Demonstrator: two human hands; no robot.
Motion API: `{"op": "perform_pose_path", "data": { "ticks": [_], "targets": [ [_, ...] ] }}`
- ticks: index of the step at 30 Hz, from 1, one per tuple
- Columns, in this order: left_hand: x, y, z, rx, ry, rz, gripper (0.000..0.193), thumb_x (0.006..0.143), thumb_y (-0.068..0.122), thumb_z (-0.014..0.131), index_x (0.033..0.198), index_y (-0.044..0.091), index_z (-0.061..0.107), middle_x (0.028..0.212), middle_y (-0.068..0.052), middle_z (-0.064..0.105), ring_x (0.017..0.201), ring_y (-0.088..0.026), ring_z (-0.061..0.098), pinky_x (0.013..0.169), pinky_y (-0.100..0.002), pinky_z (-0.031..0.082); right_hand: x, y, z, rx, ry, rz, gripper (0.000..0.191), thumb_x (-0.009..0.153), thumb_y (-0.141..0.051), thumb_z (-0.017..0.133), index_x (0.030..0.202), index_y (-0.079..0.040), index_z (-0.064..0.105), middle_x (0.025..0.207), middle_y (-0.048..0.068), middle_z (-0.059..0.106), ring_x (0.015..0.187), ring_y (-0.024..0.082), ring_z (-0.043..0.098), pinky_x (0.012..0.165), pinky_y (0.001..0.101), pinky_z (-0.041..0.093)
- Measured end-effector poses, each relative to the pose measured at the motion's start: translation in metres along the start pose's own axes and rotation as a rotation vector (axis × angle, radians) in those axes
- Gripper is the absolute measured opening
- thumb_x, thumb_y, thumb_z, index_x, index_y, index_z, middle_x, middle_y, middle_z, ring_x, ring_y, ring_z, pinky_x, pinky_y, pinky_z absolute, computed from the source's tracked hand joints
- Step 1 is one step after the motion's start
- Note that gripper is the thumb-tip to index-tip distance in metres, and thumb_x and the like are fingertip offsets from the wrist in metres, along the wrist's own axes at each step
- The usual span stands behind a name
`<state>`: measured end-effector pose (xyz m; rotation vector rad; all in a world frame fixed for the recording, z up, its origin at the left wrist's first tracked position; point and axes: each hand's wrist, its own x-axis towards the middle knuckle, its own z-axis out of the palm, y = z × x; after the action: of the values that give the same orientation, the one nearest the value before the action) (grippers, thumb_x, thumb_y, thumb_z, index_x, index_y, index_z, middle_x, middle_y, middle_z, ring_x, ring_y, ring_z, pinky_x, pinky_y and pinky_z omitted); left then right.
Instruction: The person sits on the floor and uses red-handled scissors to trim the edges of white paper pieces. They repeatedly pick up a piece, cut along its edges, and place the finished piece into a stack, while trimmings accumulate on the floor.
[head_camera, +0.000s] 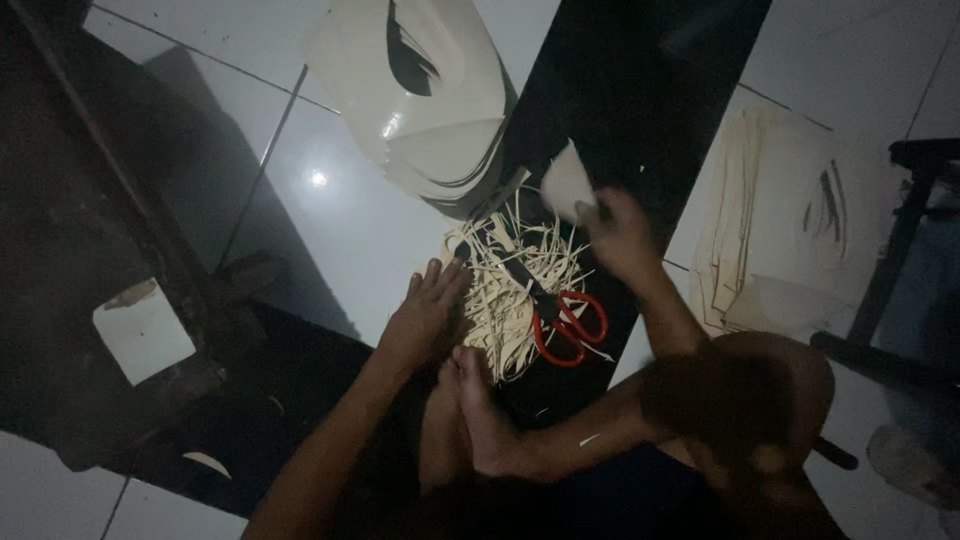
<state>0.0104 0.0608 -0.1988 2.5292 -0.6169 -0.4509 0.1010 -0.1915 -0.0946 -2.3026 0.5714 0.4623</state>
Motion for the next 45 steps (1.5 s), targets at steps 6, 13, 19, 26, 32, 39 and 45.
{"op": "perform_pose_path", "data": {
  "ticks": [6,13,19,26,32,39,45],
  "targets": [
    [0.005,0.004,-0.012,-0.262,-0.01,-0.084,0.095,0.084,0.033,0.079,0.156,0.001,0.025,0.158,-0.024,0.034,0.147,-0.048,0.032,0.12,-0.062,0.026,-0.026,0.003,0.046,-0.136,-0.288,-0.261,0.045,0.101,-0.036,0.059,0.134,-0.006,0.061,0.13,0.018,0.065,0.116,0.029,0.065,0.096,0.0466,0.054],
    [0.011,0.019,-0.016,0.103,-0.084,0.025,0.094,0.083,0.035,0.08,0.158,0.017,0.026,0.165,-0.021,0.02,0.143,-0.057,0.025,0.104,-0.072,0.037,-0.047,0.009,0.067,-0.518,-0.071,-0.913,0.067,0.089,-0.035,0.069,0.144,0.0,0.052,0.141,0.026,0.051,0.129,0.042,0.049,0.104,0.0559,0.04],
    [0.008,0.015,-0.001,0.127,-0.048,0.023,0.089,0.084,0.039,0.078,0.156,0.017,0.03,0.164,-0.016,0.027,0.144,-0.059,0.028,0.103,-0.077,0.038,-0.03,0.034,0.034,-0.559,-0.199,-0.273,0.054,0.097,-0.034,0.066,0.145,-0.013,0.055,0.144,0.013,0.057,0.131,0.031,0.056,0.11,0.0464,0.049],
    [0.007,0.003,0.018,0.118,-0.037,0.03,0.085,0.088,0.036,0.074,0.156,0.015,0.029,0.162,-0.019,0.027,0.142,-0.059,0.027,0.103,-0.078,0.036,-0.006,0.075,-0.003,-0.649,0.012,-0.313,0.049,0.096,-0.005,0.056,0.145,-0.01,0.055,0.132,0.029,0.054,0.115,0.042,0.059,0.094,0.0489,0.053],
    [0.007,-0.001,0.021,0.088,-0.043,0.021,0.081,0.09,0.032,0.073,0.157,0.017,0.03,0.163,-0.017,0.029,0.144,-0.058,0.026,0.105,-0.077,0.036,-0.004,0.085,-0.025,-0.571,-0.016,0.036,0.037,0.102,-0.007,0.053,0.137,0.005,0.052,0.131,0.029,0.052,0.106,0.039,0.063,0.087,0.048,0.058],
    [0.005,0.007,0.002,0.056,-0.026,0.023,0.081,0.087,0.03,0.073,0.156,0.017,0.031,0.162,-0.019,0.031,0.145,-0.056,0.026,0.107,-0.075,0.033,-0.002,0.088,-0.041,-0.512,0.207,-0.251,0.036,0.098,-0.004,0.062,0.131,0.009,0.06,0.134,0.034,0.05,0.115,0.043,0.058,0.101,0.0454,0.052],
    [0.005,0.02,-0.016,0.036,0.001,0.058,0.079,0.09,0.03,0.073,0.155,0.015,0.031,0.162,-0.02,0.031,0.144,-0.057,0.027,0.108,-0.075,0.032,-0.023,0.083,-0.079,-0.43,0.414,0.085,0.037,0.1,-0.02,0.064,0.127,0.005,0.06,0.129,0.026,0.054,0.112,0.038,0.058,0.089,0.0497,0.05]
  ]
}}
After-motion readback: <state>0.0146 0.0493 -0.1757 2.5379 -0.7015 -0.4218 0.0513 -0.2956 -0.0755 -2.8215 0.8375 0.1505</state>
